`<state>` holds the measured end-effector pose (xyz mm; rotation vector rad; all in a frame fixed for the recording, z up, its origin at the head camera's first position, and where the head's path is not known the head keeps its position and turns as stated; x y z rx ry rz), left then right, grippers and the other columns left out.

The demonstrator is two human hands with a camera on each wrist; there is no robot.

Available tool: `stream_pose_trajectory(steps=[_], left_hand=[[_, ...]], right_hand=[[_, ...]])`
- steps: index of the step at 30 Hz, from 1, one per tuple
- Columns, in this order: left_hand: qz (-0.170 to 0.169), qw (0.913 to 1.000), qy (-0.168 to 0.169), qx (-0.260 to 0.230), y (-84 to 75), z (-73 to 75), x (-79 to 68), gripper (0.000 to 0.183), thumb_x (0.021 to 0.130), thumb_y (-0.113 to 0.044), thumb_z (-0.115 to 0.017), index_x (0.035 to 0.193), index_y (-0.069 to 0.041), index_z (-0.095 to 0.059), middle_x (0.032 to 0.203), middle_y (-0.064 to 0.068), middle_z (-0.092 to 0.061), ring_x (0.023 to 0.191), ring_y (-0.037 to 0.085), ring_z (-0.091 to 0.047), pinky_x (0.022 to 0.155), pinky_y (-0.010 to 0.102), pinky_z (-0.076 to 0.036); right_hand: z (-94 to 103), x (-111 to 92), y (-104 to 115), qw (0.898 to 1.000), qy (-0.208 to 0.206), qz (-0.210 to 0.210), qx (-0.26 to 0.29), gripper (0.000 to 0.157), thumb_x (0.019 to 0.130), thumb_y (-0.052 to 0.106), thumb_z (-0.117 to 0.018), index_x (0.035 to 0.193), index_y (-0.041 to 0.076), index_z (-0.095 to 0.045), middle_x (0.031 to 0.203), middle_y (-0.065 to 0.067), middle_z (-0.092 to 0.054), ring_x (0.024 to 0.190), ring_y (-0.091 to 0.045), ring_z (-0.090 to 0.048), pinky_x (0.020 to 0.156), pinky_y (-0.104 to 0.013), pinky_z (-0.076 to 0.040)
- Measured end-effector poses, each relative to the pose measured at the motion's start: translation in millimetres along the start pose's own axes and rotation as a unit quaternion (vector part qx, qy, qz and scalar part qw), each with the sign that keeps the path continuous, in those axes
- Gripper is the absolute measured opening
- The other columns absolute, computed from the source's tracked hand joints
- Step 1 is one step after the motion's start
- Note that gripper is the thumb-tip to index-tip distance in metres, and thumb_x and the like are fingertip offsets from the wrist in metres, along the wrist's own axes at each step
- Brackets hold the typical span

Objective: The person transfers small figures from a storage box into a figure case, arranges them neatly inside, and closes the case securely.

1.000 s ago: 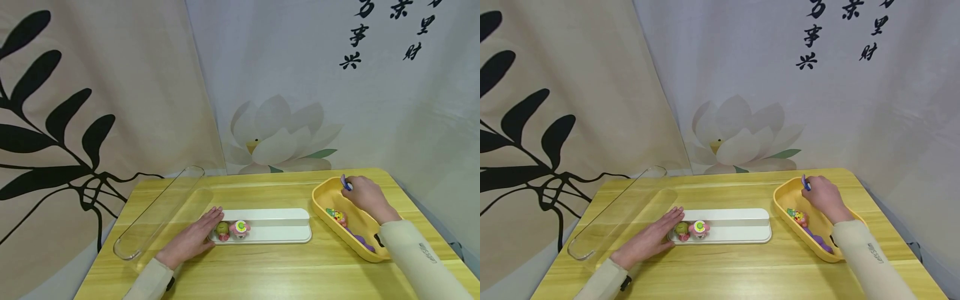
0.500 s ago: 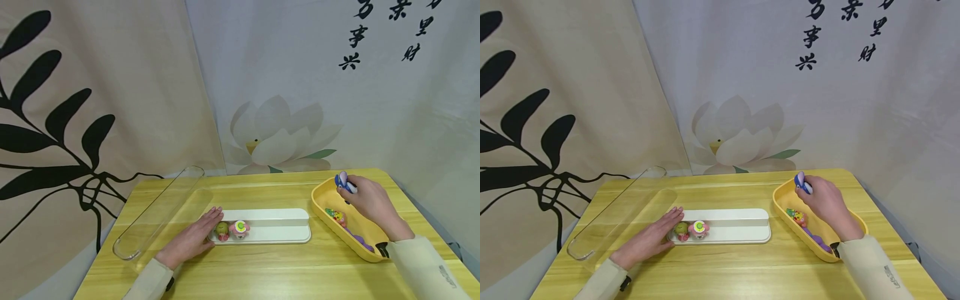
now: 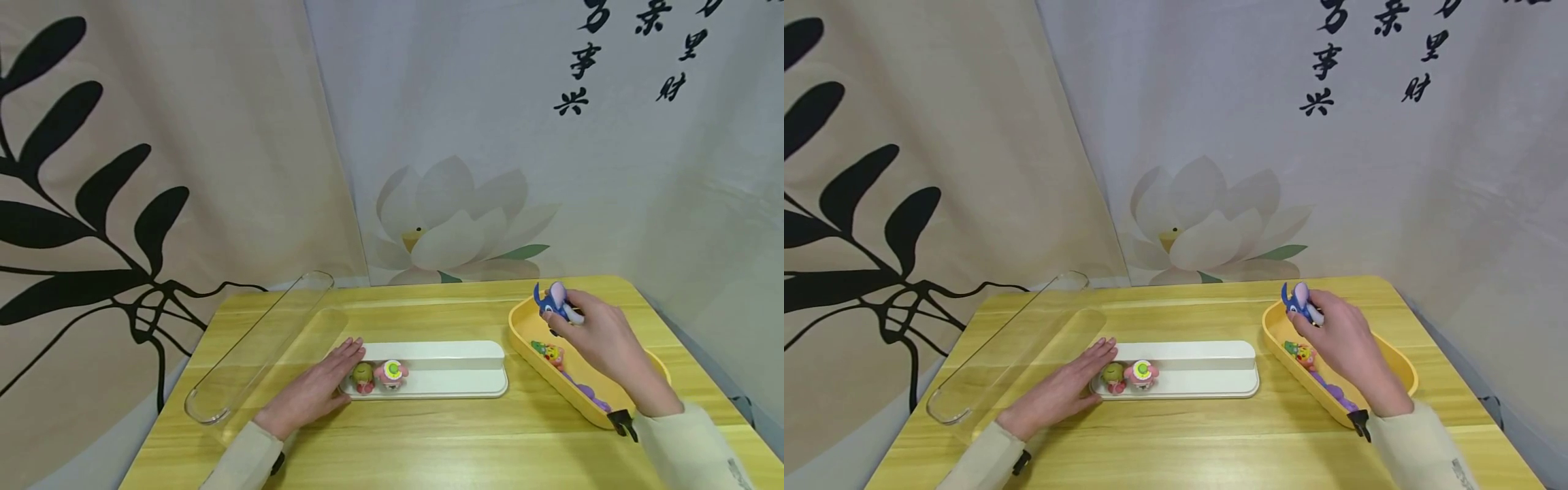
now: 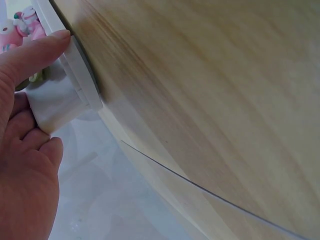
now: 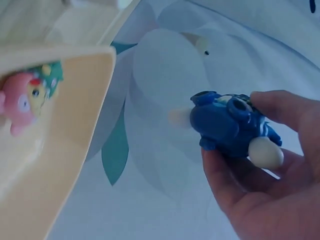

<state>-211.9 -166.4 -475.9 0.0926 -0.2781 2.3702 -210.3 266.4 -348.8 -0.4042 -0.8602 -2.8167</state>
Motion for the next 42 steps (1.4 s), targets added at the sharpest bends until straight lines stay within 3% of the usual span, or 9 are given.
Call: stream_pose_trajectory(steps=[6, 9, 11, 13, 17, 18, 24, 31, 42], left_hand=[[0.004, 1.0000, 0.004, -0.004, 0.5, -0.1, -0.2, 0.086, 0.087, -0.014, -0.084, 0.158, 0.001, -0.038, 0.168, 0.014, -0.029, 0.153, 0.035, -0.030, 0.118, 0.049, -0.039], [0.005, 1.0000, 0.005, -0.005, 0.4, 0.1, -0.3, 0.086, 0.087, -0.014, -0.084, 0.158, 0.001, -0.038, 0.168, 0.014, -0.029, 0.153, 0.035, -0.030, 0.119, 0.050, -0.039], [0.006, 1.0000, 0.006, -0.004, 0.2, 0.1, -0.1, 0.086, 0.087, -0.015, -0.084, 0.158, 0.000, -0.038, 0.168, 0.014, -0.029, 0.153, 0.034, -0.030, 0.119, 0.050, -0.039], [0.007, 1.0000, 0.005, -0.003, 0.1, 0.2, -0.2, 0.085, 0.088, -0.015, -0.084, 0.158, 0.000, -0.038, 0.168, 0.014, -0.029, 0.153, 0.034, -0.030, 0.118, 0.050, -0.039], [0.005, 1.0000, 0.001, -0.002, 0.2, 0.7, 0.1, 0.085, 0.087, -0.016, -0.085, 0.158, 0.000, -0.039, 0.168, 0.014, -0.030, 0.153, 0.034, -0.031, 0.118, 0.049, -0.039], [0.005, 1.0000, 0.000, -0.002, 0.2, 1.0, 0.0, 0.086, 0.087, -0.016, -0.085, 0.158, -0.001, -0.039, 0.168, 0.013, -0.030, 0.153, 0.034, -0.031, 0.118, 0.049, -0.039], [0.008, 1.0000, 0.004, -0.004, 0.9, 1.3, 0.0, 0.086, 0.087, -0.017, -0.084, 0.158, -0.002, -0.039, 0.168, 0.013, -0.028, 0.153, 0.032, -0.029, 0.119, 0.047, -0.038], [0.008, 0.9999, 0.007, -0.005, 1.7, 1.0, 0.4, 0.085, 0.088, -0.016, -0.084, 0.159, -0.002, -0.038, 0.169, 0.012, -0.028, 0.154, 0.032, -0.028, 0.120, 0.047, -0.036], [0.010, 0.9999, 0.008, -0.005, 2.8, 0.0, 0.2, 0.085, 0.088, -0.017, -0.084, 0.159, -0.003, -0.038, 0.169, 0.011, -0.027, 0.154, 0.031, -0.028, 0.120, 0.046, -0.036]], right_hand=[[-8.3, -7.1, 8.7, 0.999, 0.010, 0.010, 0.052, 0.041, 0.101, 0.025, -0.070, 0.128, -0.005, -0.065, 0.118, -0.027, -0.071, 0.107, -0.046, -0.070, 0.084, -0.058, -0.062], [-14.1, -9.6, 13.0, 0.996, 0.017, 0.012, 0.081, 0.038, 0.100, 0.024, -0.071, 0.131, 0.001, -0.066, 0.121, -0.024, -0.072, 0.110, -0.043, -0.070, 0.081, -0.047, -0.065], [-18.9, -11.0, 15.5, 0.994, 0.026, 0.008, 0.109, 0.038, 0.100, 0.023, -0.071, 0.133, 0.005, -0.066, 0.120, -0.022, -0.072, 0.095, -0.040, -0.073, 0.069, -0.037, -0.065], [-23.2, -11.8, 18.3, 0.992, 0.026, 0.008, 0.126, 0.038, 0.099, 0.023, -0.073, 0.133, 0.007, -0.067, 0.122, -0.019, -0.072, 0.094, -0.036, -0.073, 0.065, -0.026, -0.062], [-32.2, -11.7, 25.2, 0.987, 0.018, 0.024, 0.160, 0.034, 0.097, 0.016, -0.075, 0.128, 0.005, -0.068, 0.119, -0.014, -0.072, 0.101, -0.030, -0.071, 0.073, -0.017, -0.060], [-34.4, -11.3, 27.2, 0.985, 0.013, 0.033, 0.168, 0.032, 0.096, 0.014, -0.075, 0.126, 0.004, -0.069, 0.119, -0.013, -0.071, 0.107, -0.027, -0.069, 0.078, -0.017, -0.060], [-50.0, -10.9, 33.9, 0.972, 0.017, 0.040, 0.232, 0.030, 0.094, 0.009, -0.076, 0.122, 0.003, -0.069, 0.116, -0.008, -0.065, 0.100, -0.014, -0.062, 0.077, -0.021, -0.063], [-64.2, -12.7, 41.2, 0.953, 0.041, 0.009, 0.299, 0.032, 0.095, 0.011, -0.076, 0.123, 0.001, -0.065, 0.119, -0.014, -0.063, 0.102, -0.020, -0.069, 0.083, -0.024, -0.063], [-80.5, -17.3, 52.4, 0.937, 0.057, 0.005, 0.344, 0.028, 0.094, 0.009, -0.077, 0.116, -0.001, -0.064, 0.110, -0.017, -0.069, 0.095, -0.016, -0.070, 0.077, -0.024, -0.063]])
Point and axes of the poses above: each hand's wrist, its own x-axis towards the middle knuckle, its own z-axis out of the back of the hand, y = z × x, the point moved 6 cm from there along x, towards the middle knuckle
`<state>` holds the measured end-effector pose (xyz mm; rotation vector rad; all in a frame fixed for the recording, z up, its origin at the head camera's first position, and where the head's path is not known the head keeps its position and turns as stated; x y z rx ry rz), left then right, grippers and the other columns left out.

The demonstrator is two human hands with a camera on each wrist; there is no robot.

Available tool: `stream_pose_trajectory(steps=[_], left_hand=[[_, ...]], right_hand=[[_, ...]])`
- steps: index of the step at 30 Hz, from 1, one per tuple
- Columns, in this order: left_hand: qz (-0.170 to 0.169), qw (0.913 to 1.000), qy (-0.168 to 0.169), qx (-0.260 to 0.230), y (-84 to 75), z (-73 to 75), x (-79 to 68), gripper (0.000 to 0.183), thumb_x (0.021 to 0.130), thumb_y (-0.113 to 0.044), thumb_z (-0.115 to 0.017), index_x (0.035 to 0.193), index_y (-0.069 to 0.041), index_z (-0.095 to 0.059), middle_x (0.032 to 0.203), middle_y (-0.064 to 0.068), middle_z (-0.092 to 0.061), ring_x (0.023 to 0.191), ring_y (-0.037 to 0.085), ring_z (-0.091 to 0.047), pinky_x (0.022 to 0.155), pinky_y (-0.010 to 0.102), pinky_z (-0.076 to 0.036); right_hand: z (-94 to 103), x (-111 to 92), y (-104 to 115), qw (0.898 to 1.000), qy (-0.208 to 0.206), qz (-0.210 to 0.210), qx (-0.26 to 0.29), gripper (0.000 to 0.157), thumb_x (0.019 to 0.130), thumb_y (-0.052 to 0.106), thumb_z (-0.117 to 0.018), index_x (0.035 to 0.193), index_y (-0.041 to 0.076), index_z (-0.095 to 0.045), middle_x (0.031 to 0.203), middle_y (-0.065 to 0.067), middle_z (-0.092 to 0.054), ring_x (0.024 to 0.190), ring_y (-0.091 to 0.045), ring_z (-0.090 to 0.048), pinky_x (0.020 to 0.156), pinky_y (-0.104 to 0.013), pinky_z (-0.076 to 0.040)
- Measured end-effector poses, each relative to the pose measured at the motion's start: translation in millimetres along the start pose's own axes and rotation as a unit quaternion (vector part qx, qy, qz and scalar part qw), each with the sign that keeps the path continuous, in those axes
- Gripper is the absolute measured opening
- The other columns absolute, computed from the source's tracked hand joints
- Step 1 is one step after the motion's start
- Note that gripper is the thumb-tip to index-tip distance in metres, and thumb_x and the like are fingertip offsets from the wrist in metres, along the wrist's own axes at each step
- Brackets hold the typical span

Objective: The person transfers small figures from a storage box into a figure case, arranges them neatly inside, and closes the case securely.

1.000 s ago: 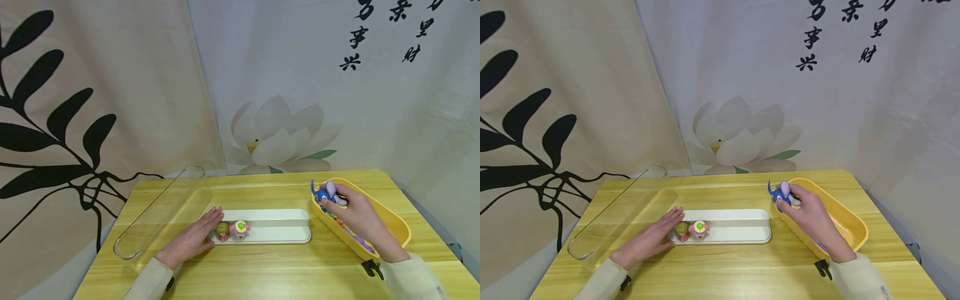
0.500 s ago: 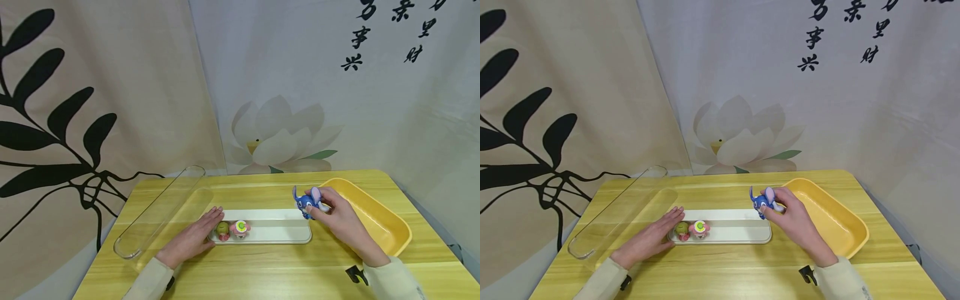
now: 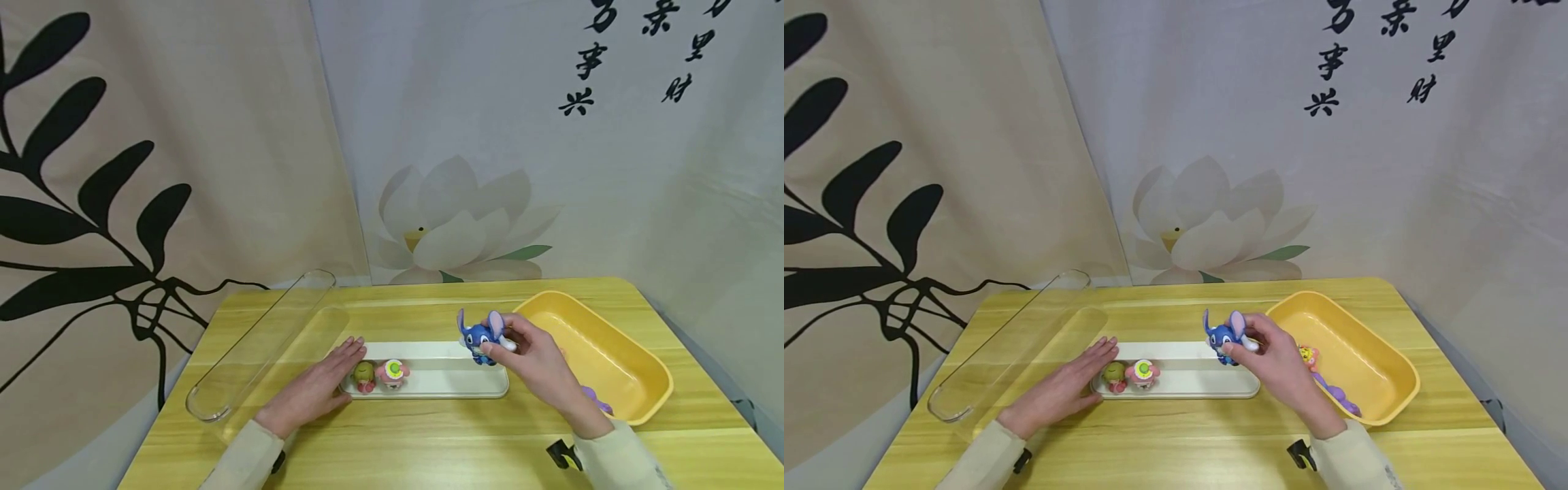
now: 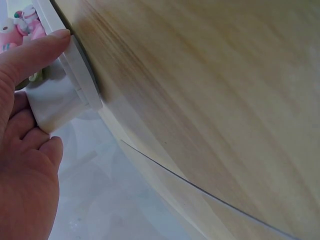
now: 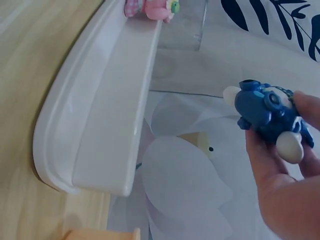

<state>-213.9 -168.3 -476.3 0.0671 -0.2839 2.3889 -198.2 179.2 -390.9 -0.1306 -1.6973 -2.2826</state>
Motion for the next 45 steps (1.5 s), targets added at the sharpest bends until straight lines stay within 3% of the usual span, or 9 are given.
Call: stream_pose_trajectory(steps=[11, 19, 24, 32, 39, 45], left_hand=[[-0.002, 1.0000, 0.000, 0.008, -1.3, 1.2, 0.0, 0.085, 0.088, -0.017, -0.084, 0.158, -0.002, -0.038, 0.169, 0.012, -0.027, 0.154, 0.031, -0.028, 0.120, 0.045, -0.037], [-0.005, 0.9999, -0.003, 0.009, -2.0, 2.0, -0.6, 0.086, 0.088, -0.017, -0.084, 0.159, -0.002, -0.038, 0.169, 0.012, -0.027, 0.154, 0.032, -0.028, 0.120, 0.046, -0.036], [-0.010, 0.9999, -0.011, 0.007, -2.4, 2.1, -1.0, 0.086, 0.087, -0.017, -0.084, 0.158, -0.002, -0.038, 0.168, 0.013, -0.029, 0.153, 0.032, -0.029, 0.119, 0.046, -0.038], [-0.015, 0.9996, -0.020, 0.015, -2.8, 2.0, -0.7, 0.087, 0.085, -0.017, -0.086, 0.157, -0.001, -0.040, 0.167, 0.014, -0.031, 0.152, 0.034, -0.032, 0.118, 0.047, -0.039], [-0.006, 0.9999, -0.005, 0.011, -2.8, 1.9, -0.2, 0.088, 0.086, -0.018, -0.085, 0.158, -0.001, -0.038, 0.169, 0.013, -0.027, 0.153, 0.033, -0.029, 0.119, 0.046, -0.037], [-0.006, 0.9998, -0.006, 0.016, -2.9, 1.5, 0.0, 0.088, 0.085, -0.017, -0.086, 0.158, -0.001, -0.039, 0.168, 0.013, -0.028, 0.153, 0.033, -0.030, 0.118, 0.047, -0.039]], right_hand=[[-20.5, -0.1, -14.9, 0.999, 0.025, -0.027, -0.012, 0.031, 0.090, 0.019, -0.083, 0.117, 0.010, -0.070, 0.114, -0.009, -0.069, 0.095, -0.024, -0.069, 0.075, -0.030, -0.064], [-34.6, 2.1, -20.2, 0.998, 0.052, -0.032, 0.003, 0.033, 0.089, 0.016, -0.084, 0.113, 0.001, -0.067, 0.111, -0.015, -0.070, 0.093, -0.022, -0.070, 0.078, -0.027, -0.064], [-41.7, 3.2, -28.6, 0.996, 0.069, -0.053, -0.005, 0.036, 0.087, 0.018, -0.085, 0.111, 0.002, -0.065, 0.111, -0.014, -0.070, 0.096, -0.022, -0.071, 0.083, -0.026, -0.064], [-50.0, 4.7, -39.0, 0.994, 0.087, -0.031, -0.058, 0.032, 0.088, 0.018, -0.085, 0.110, 0.006, -0.066, 0.112, -0.008, -0.068, 0.111, -0.030, -0.069, 0.092, -0.034, -0.063], [-56.1, 6.6, -45.7, 0.987, 0.098, -0.022, -0.127, 0.029, 0.084, 0.019, -0.088, 0.105, 0.012, -0.069, 0.105, 0.001, -0.067, 0.105, -0.022, -0.068, 0.092, -0.036, -0.062], [-60.1, 6.5, -49.5, 0.983, 0.100, -0.013, -0.154, 0.028, 0.083, 0.017, -0.089, 0.102, 0.014, -0.069, 0.102, 0.005, -0.068, 0.100, -0.015, -0.068, 0.090, -0.034, -0.062]])
Point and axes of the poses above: each hand's wrist, its own x-axis towards the middle knuckle, its own z-axis out of the back of the hand, y = z × x, the point moved 6 cm from there along x, towards the middle knuckle
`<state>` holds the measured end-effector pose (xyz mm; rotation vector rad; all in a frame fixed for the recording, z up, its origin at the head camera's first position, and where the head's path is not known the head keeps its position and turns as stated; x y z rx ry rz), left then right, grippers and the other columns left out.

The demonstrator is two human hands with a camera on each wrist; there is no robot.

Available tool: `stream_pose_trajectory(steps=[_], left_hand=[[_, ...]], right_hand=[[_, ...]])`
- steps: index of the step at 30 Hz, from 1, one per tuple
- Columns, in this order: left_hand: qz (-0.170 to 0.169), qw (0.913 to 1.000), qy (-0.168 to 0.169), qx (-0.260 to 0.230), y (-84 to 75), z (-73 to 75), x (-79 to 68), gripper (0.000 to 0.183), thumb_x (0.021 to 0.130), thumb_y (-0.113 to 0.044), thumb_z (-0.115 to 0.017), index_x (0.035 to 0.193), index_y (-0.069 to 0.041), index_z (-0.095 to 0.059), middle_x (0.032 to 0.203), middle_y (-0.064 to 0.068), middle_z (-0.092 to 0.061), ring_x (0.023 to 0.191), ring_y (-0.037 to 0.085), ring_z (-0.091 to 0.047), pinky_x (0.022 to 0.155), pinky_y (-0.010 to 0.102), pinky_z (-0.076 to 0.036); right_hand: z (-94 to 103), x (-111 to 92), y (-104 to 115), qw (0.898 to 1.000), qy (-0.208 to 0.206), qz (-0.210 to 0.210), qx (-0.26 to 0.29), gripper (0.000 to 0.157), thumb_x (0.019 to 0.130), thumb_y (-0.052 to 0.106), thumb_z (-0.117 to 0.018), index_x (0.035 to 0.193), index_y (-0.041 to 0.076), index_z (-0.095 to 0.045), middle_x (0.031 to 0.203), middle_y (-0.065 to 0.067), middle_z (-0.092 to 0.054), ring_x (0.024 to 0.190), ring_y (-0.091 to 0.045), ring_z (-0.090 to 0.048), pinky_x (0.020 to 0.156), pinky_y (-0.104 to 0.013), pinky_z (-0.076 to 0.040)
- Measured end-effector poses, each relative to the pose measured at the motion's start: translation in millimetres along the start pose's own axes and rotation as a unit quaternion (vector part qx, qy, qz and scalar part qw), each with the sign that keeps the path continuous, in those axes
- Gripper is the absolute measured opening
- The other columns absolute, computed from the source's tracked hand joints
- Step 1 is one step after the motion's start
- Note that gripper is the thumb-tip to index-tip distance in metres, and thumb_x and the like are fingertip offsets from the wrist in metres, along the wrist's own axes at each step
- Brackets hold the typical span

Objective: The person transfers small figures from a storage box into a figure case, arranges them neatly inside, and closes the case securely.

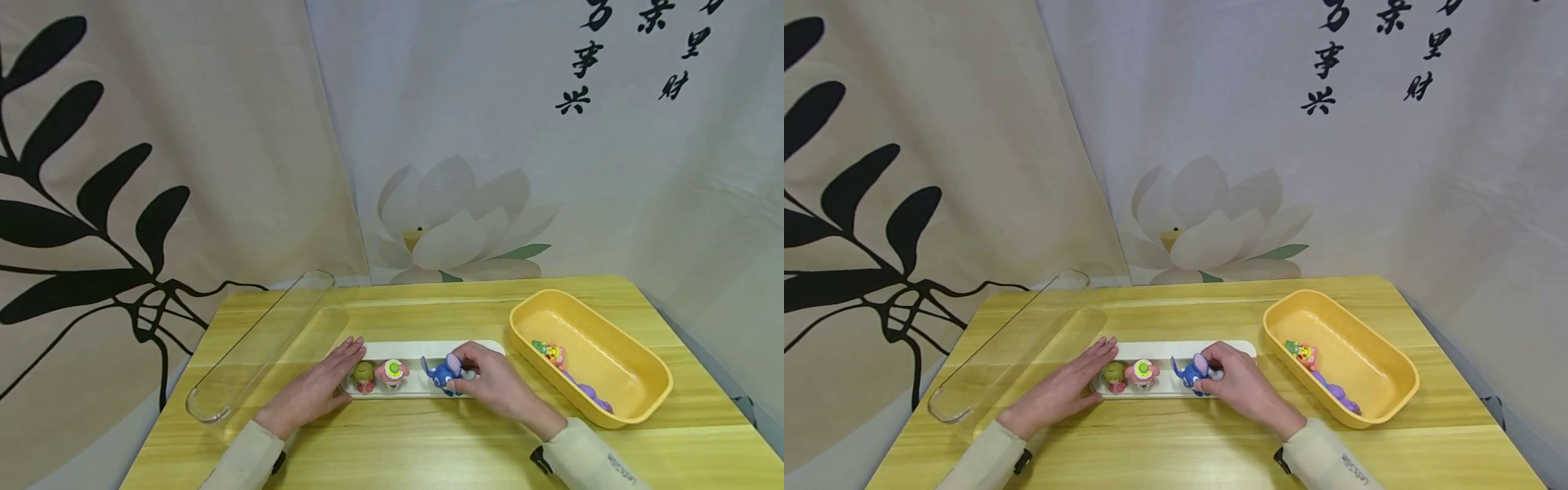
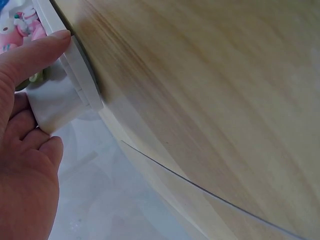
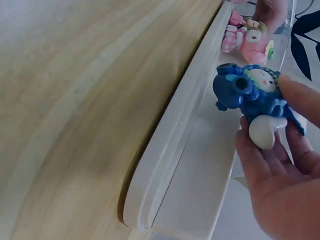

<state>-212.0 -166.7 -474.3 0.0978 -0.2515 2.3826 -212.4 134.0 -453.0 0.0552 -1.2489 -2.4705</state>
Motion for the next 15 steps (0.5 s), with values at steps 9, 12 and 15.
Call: stream_pose_trajectory(steps=[9, 12, 15], left_hand=[[0.001, 1.0000, 0.003, -0.003, -0.5, 0.1, -0.2, 0.088, 0.086, -0.017, -0.086, 0.158, -0.001, -0.039, 0.168, 0.013, -0.028, 0.153, 0.033, -0.030, 0.118, 0.047, -0.039], [0.001, 1.0000, 0.004, -0.005, -0.4, 0.4, -0.1, 0.087, 0.086, -0.017, -0.085, 0.158, -0.001, -0.039, 0.168, 0.013, -0.028, 0.153, 0.034, -0.030, 0.119, 0.047, -0.038], [0.003, 1.0000, 0.007, -0.007, -0.3, 0.7, 0.4, 0.087, 0.087, -0.016, -0.085, 0.158, -0.001, -0.038, 0.168, 0.013, -0.028, 0.154, 0.033, -0.029, 0.120, 0.046, -0.037]], right_hand=[[-0.2, -1.7, -2.3, 1.000, -0.003, -0.007, -0.025, 0.030, 0.081, 0.016, -0.090, 0.102, 0.015, -0.069, 0.099, 0.009, -0.068, 0.096, -0.013, -0.065, 0.086, -0.033, -0.060], [2.4, -2.2, -2.5, 1.000, 0.000, -0.005, -0.029, 0.033, 0.082, 0.016, -0.089, 0.107, 0.014, -0.068, 0.099, 0.008, -0.068, 0.094, -0.013, -0.063, 0.083, -0.032, -0.059], [5.8, -3.1, -3.7, 1.000, 0.006, -0.004, -0.025, 0.036, 0.083, 0.015, -0.088, 0.110, 0.013, -0.065, 0.100, 0.006, -0.067, 0.096, -0.014, -0.064, 0.084, -0.033, -0.061]])
Point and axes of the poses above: each hand's wrist, its own x-axis towards the middle knuckle, its own z-axis out of the back of the hand, y = z × x, the point moved 6 cm from there along x, towards the middle knuckle
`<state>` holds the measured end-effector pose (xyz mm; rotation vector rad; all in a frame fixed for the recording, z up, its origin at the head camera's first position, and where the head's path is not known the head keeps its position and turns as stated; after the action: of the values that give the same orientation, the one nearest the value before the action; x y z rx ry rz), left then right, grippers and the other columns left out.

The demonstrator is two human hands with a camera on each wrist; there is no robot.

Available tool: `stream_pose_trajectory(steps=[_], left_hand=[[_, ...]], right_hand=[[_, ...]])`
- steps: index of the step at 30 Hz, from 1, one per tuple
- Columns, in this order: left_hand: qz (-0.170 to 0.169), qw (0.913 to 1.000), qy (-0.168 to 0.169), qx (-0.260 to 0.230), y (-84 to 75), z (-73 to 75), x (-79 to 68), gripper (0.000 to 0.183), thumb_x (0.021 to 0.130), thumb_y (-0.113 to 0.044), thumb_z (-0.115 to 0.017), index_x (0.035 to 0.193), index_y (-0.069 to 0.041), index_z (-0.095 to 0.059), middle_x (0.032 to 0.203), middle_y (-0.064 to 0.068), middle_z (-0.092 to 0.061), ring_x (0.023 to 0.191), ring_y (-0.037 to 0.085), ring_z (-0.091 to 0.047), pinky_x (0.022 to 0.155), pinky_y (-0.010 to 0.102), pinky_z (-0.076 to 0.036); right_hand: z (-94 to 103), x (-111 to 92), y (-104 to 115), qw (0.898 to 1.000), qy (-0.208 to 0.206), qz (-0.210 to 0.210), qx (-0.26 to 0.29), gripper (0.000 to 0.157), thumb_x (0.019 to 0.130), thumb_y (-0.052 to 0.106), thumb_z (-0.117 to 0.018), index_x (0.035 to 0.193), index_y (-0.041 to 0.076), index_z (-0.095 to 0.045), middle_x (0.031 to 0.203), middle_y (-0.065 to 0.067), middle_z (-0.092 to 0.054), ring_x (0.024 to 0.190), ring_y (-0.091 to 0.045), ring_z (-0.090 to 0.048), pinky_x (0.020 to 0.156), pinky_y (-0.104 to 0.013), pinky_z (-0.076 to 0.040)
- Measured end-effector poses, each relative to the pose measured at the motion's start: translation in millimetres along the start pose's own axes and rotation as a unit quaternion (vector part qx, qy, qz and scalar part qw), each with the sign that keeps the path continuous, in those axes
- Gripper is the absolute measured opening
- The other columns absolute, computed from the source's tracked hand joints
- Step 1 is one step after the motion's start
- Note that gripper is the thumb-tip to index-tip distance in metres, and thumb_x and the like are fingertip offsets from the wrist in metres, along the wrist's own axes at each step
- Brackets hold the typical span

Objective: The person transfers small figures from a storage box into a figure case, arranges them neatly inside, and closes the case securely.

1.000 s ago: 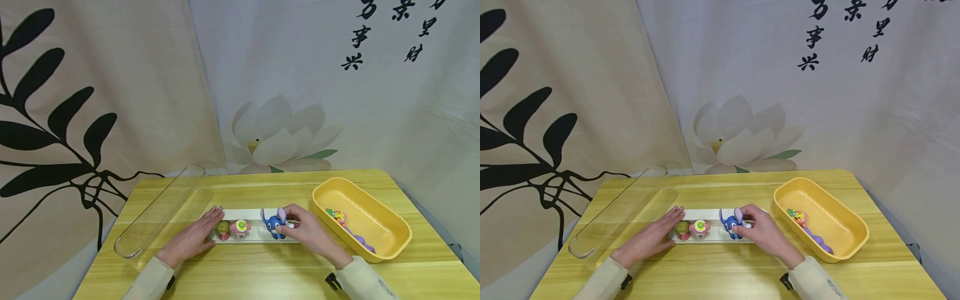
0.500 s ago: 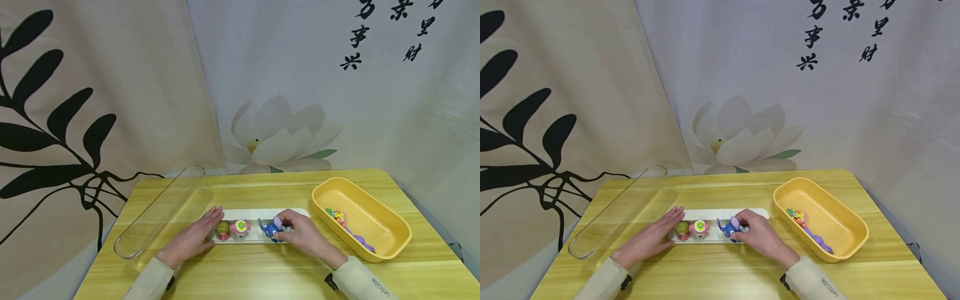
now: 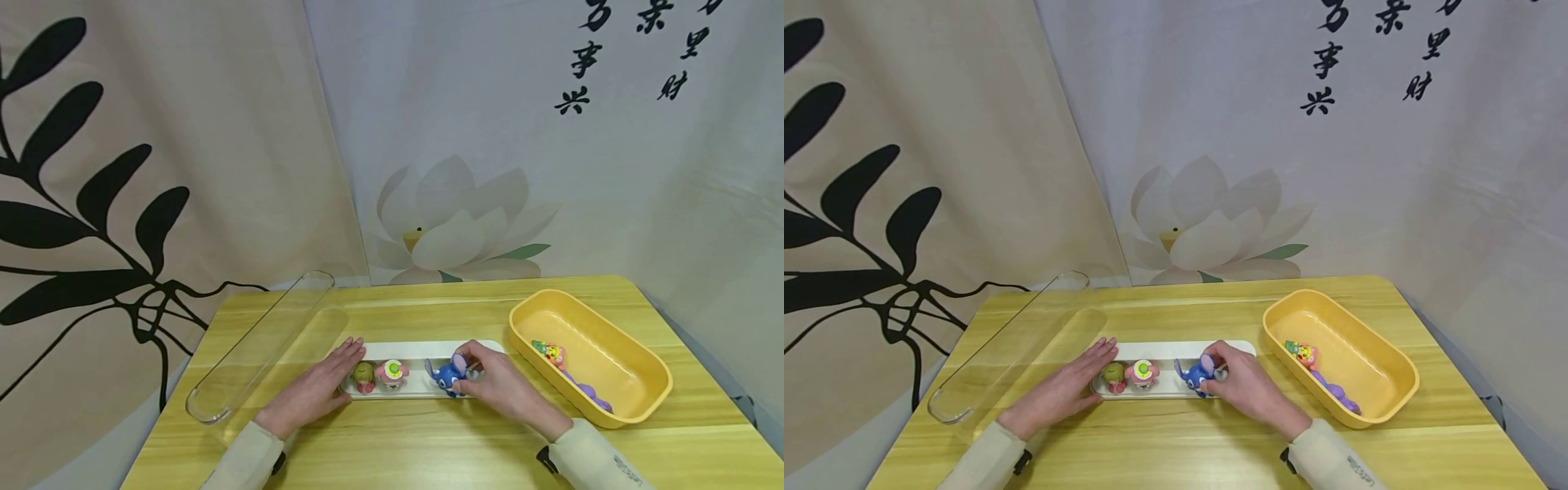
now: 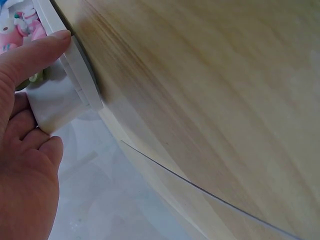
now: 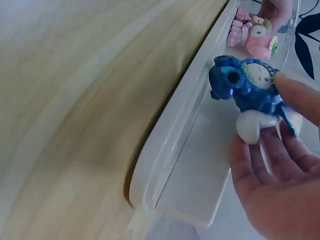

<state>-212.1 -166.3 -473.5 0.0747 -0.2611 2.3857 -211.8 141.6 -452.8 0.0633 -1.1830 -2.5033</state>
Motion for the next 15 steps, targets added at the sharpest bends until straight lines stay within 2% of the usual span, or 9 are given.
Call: stream_pose_trajectory(steps=[5, 8, 15], left_hand=[[0.000, 1.0000, -0.002, -0.005, 0.2, -0.5, 0.2, 0.088, 0.086, -0.016, -0.085, 0.158, 0.000, -0.038, 0.169, 0.013, -0.027, 0.154, 0.033, -0.028, 0.120, 0.045, -0.037], [-0.002, 1.0000, -0.007, -0.005, 0.0, 0.2, 0.0, 0.089, 0.084, -0.016, -0.086, 0.158, 0.000, -0.038, 0.168, 0.014, -0.028, 0.153, 0.033, -0.029, 0.119, 0.046, -0.037], [0.002, 1.0000, -0.001, -0.004, 0.5, -0.2, -0.2, 0.088, 0.086, -0.016, -0.085, 0.158, 0.000, -0.038, 0.168, 0.013, -0.027, 0.154, 0.032, -0.028, 0.119, 0.045, -0.037]], right_hand=[[6.2, -2.7, -2.8, 1.000, 0.006, 0.019, 0.001, 0.039, 0.085, 0.008, -0.085, 0.116, 0.007, -0.063, 0.108, -0.002, -0.068, 0.100, -0.020, -0.068, 0.089, -0.038, -0.063], [10.9, -5.4, -3.8, 0.999, 0.006, 0.043, -0.021, 0.041, 0.085, 0.004, -0.083, 0.121, 0.005, -0.064, 0.110, -0.003, -0.069, 0.099, -0.018, -0.067, 0.089, -0.036, -0.063], [18.8, -11.9, -4.1, 0.994, 0.017, 0.071, -0.077, 0.028, 0.090, 0.009, -0.080, 0.116, 0.014, -0.071, 0.112, 0.005, -0.068, 0.091, -0.007, -0.060, 0.082, -0.029, -0.059]])
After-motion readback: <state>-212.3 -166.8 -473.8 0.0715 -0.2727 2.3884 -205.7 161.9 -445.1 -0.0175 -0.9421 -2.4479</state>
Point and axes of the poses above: each hand's wrist, its own x-axis towards the middle knuckle, its own z-axis out of the back of the hand, y = z × x, the point moved 6 cm from there along x, towards the middle knuckle
